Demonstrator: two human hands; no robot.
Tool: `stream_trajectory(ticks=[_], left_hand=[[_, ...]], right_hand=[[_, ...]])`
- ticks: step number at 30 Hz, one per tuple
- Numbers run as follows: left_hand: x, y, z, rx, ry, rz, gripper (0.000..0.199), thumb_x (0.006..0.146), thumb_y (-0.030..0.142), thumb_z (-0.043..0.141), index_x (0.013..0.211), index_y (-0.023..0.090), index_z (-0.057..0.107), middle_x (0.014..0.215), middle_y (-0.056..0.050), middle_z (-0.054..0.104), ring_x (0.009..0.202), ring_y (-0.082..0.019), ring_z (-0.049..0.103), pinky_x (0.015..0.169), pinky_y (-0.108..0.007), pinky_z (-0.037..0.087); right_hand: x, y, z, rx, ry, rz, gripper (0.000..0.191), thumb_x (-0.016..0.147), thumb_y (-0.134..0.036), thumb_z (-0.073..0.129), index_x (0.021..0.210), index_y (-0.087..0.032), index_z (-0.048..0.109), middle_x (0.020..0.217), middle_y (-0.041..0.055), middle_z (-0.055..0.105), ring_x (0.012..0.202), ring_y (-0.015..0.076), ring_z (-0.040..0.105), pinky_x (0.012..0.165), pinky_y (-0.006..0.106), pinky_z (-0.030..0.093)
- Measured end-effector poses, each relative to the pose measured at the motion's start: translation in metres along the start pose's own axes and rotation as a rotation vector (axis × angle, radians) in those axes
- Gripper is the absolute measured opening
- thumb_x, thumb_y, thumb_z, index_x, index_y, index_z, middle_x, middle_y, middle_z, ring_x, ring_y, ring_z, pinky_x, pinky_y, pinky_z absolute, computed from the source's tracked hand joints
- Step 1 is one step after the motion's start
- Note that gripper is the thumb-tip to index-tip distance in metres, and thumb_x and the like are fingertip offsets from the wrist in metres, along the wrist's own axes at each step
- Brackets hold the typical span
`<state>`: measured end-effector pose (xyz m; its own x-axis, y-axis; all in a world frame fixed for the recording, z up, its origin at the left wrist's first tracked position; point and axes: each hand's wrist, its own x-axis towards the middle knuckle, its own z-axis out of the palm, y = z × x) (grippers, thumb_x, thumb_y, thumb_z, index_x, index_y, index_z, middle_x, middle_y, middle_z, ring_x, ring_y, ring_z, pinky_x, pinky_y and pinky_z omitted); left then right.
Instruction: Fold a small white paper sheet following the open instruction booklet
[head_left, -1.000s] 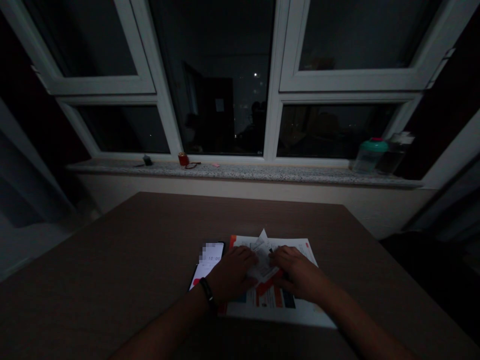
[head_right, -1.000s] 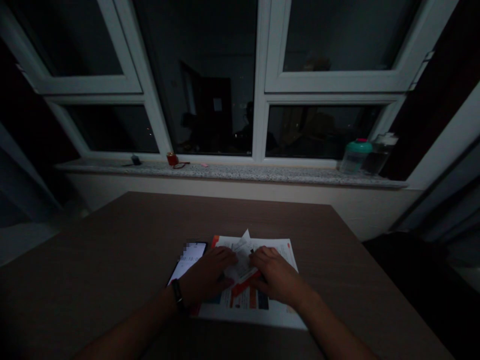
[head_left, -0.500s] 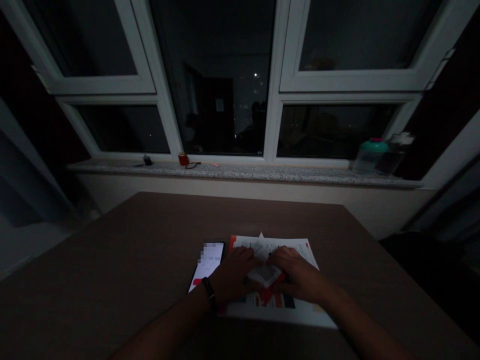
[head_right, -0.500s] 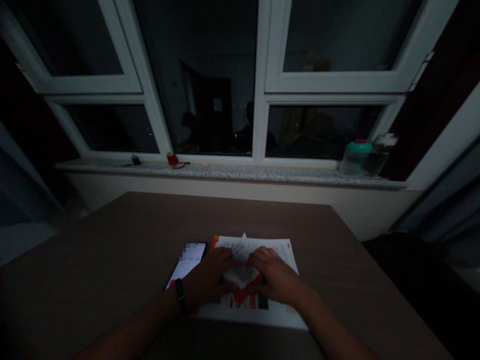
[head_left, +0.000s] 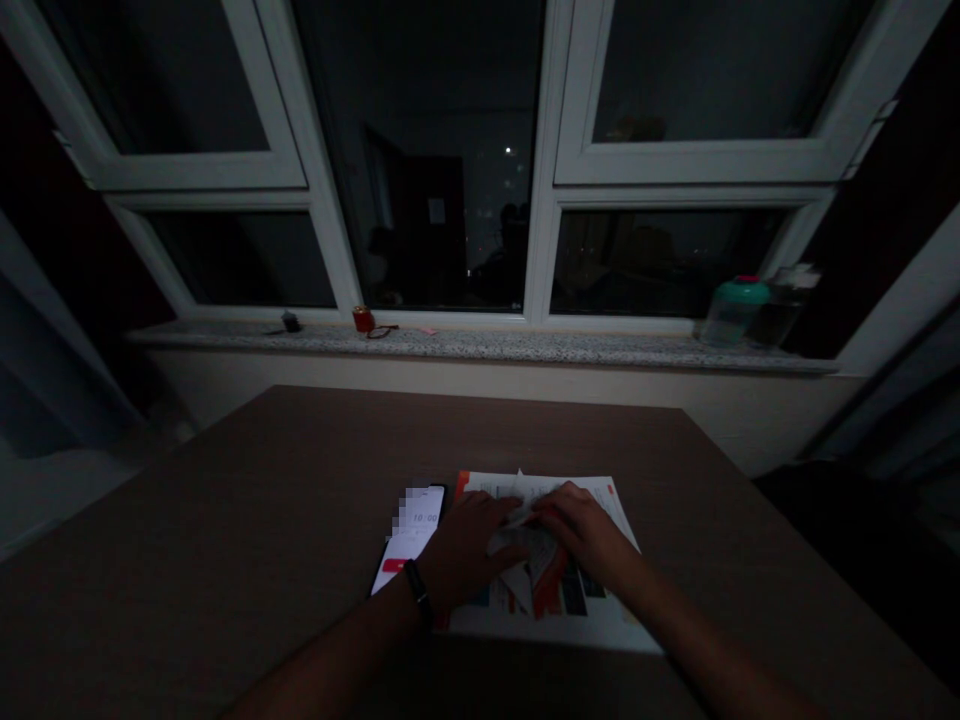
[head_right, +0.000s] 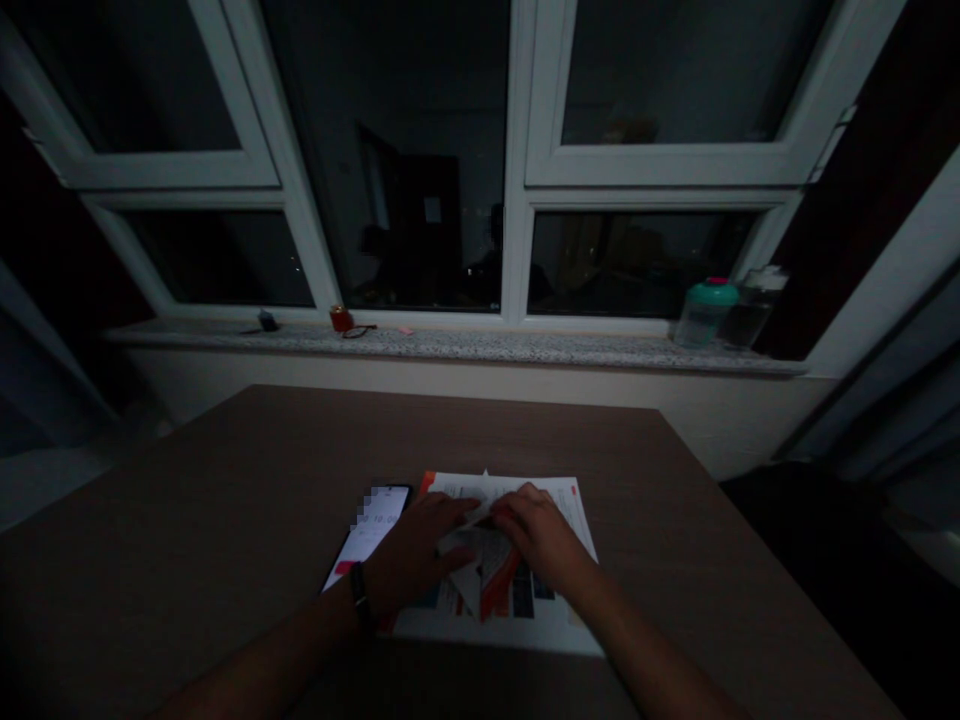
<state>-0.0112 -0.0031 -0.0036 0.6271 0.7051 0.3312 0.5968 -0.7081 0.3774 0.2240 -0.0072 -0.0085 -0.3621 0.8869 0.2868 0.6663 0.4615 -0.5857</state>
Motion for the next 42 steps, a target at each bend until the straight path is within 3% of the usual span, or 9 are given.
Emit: stream_trajectory(ticks=[3, 6, 10, 14, 19, 22, 29, 36, 42], left_hand=[[-0.001, 0.006, -0.002, 0.047, 0.103, 0.023, 0.062, 0.09, 0.038, 0.065, 0.143, 0.021, 0.036, 0.128, -0.011, 0.056, 0.116, -0.028, 0.05, 0.101, -0.044, 0.04], [0.0, 0.018, -0.009, 0.155, 0.17, 0.127, 0.036, 0.093, 0.022, 0.057, 0.128, 0.019, 0.05, 0.122, -0.01, 0.058, 0.113, -0.026, 0.052, 0.099, -0.041, 0.041], [0.003, 0.031, -0.011, 0.289, -0.047, 0.32, 0.015, 0.098, 0.017, 0.052, 0.11, 0.021, 0.06, 0.111, -0.004, 0.064, 0.108, -0.022, 0.054, 0.101, -0.039, 0.039], [0.005, 0.029, -0.003, 0.342, -0.096, 0.283, 0.018, 0.096, 0.017, 0.059, 0.114, 0.021, 0.061, 0.113, -0.003, 0.064, 0.117, -0.022, 0.05, 0.114, -0.042, 0.025], [0.004, 0.022, 0.002, 0.356, -0.117, 0.253, 0.011, 0.096, 0.02, 0.059, 0.103, 0.024, 0.067, 0.121, -0.004, 0.061, 0.127, -0.023, 0.044, 0.118, -0.049, 0.018], [0.003, 0.023, 0.004, 0.361, -0.115, 0.24, 0.011, 0.095, 0.02, 0.061, 0.104, 0.023, 0.066, 0.13, -0.004, 0.057, 0.131, -0.024, 0.042, 0.118, -0.051, 0.017], [0.004, 0.03, 0.01, 0.341, -0.096, 0.207, 0.024, 0.091, 0.039, 0.067, 0.109, 0.023, 0.066, 0.134, -0.007, 0.055, 0.135, -0.025, 0.038, 0.119, -0.051, 0.017], [0.004, 0.034, 0.011, 0.356, -0.123, 0.213, 0.041, 0.089, 0.052, 0.066, 0.119, 0.023, 0.063, 0.134, -0.009, 0.055, 0.136, -0.028, 0.038, 0.117, -0.052, 0.019], [0.004, 0.032, 0.016, 0.289, -0.082, 0.231, 0.059, 0.087, 0.068, 0.055, 0.128, 0.025, 0.059, 0.133, -0.011, 0.055, 0.134, -0.03, 0.039, 0.117, -0.054, 0.019]], right_hand=[[0.007, 0.0, 0.003, -0.029, 0.013, 0.035, 0.024, 0.099, -0.034, 0.047, 0.099, -0.022, 0.068, 0.098, 0.0056, 0.064, 0.096, 0.0212, 0.058, 0.087, 0.033, 0.044], [0.013, 0.003, 0.005, -0.058, 0.021, 0.063, 0.024, 0.099, -0.035, 0.047, 0.094, -0.021, 0.066, 0.093, 0.0043, 0.064, 0.092, 0.0206, 0.059, 0.083, 0.031, 0.043], [0.017, 0.006, 0.007, -0.089, 0.01, 0.101, 0.025, 0.098, -0.037, 0.048, 0.091, -0.021, 0.066, 0.089, 0.0035, 0.063, 0.088, 0.0206, 0.059, 0.081, 0.03, 0.042], [0.017, 0.003, 0.006, -0.089, 0.008, 0.12, 0.027, 0.098, -0.037, 0.047, 0.097, -0.021, 0.068, 0.092, 0.0047, 0.063, 0.09, 0.0209, 0.059, 0.082, 0.03, 0.042], [0.011, -0.005, 0.004, -0.157, -0.003, 0.115, 0.019, 0.088, -0.025, 0.057, 0.104, -0.021, 0.067, 0.096, 0.0059, 0.064, 0.095, 0.023, 0.057, 0.084, 0.031, 0.041], [0.008, -0.009, 0.003, -0.271, 0.017, 0.136, 0.025, 0.079, -0.014, 0.059, 0.102, -0.021, 0.066, 0.096, 0.0069, 0.064, 0.096, 0.0248, 0.056, 0.085, 0.032, 0.04], [0.008, -0.02, 0.003, -0.539, 0.018, 0.194, 0.017, 0.085, -0.016, 0.055, 0.099, -0.02, 0.064, 0.092, 0.0102, 0.066, 0.094, 0.0273, 0.058, 0.083, 0.037, 0.038], [0.01, -0.024, 0.011, -0.602, 0.02, 0.261, 0.021, 0.083, -0.013, 0.055, 0.102, -0.019, 0.062, 0.093, 0.0118, 0.069, 0.092, 0.0287, 0.06, 0.078, 0.038, 0.038], [0.012, -0.024, 0.012, -0.629, 0.046, 0.226, 0.019, 0.085, -0.012, 0.055, 0.101, -0.02, 0.062, 0.091, 0.0128, 0.07, 0.096, 0.0308, 0.059, 0.081, 0.04, 0.038]])
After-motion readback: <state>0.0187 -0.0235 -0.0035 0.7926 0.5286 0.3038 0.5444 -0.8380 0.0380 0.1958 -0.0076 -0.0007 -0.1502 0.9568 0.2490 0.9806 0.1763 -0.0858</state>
